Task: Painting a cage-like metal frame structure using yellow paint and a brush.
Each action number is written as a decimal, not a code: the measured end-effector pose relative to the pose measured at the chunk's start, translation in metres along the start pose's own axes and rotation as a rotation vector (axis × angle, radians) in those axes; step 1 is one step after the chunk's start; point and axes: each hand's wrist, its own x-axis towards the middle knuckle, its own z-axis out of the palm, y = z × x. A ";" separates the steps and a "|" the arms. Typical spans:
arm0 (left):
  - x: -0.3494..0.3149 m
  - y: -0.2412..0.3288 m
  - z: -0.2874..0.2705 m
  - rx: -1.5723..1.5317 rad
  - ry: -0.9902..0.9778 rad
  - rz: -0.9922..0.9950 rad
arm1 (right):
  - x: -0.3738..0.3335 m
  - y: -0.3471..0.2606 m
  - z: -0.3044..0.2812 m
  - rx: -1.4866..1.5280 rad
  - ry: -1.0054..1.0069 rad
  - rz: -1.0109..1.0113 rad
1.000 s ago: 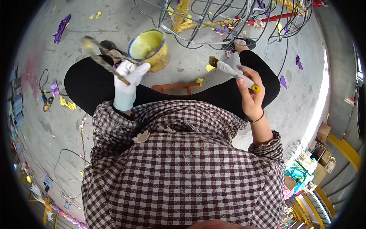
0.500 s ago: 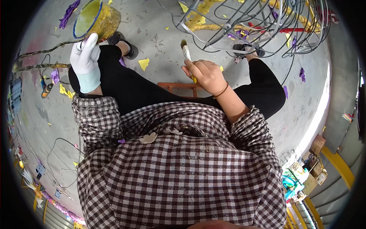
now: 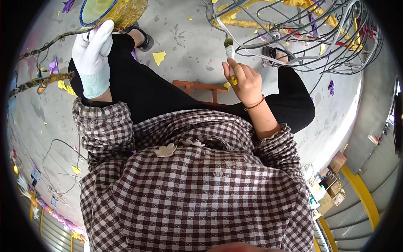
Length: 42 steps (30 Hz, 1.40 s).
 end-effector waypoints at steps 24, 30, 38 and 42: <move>0.001 -0.006 0.000 0.049 -0.038 0.011 | -0.016 -0.007 -0.021 0.050 -0.171 0.000; -0.004 -0.001 0.014 0.118 -0.010 0.016 | -0.037 -0.007 -0.029 0.172 -0.285 -0.055; -0.001 -0.005 0.005 0.051 -0.094 -0.005 | -0.033 0.013 -0.047 0.060 -0.264 -0.147; -0.001 -0.005 0.008 0.057 -0.125 -0.003 | -0.033 0.025 -0.045 -0.037 -0.222 -0.124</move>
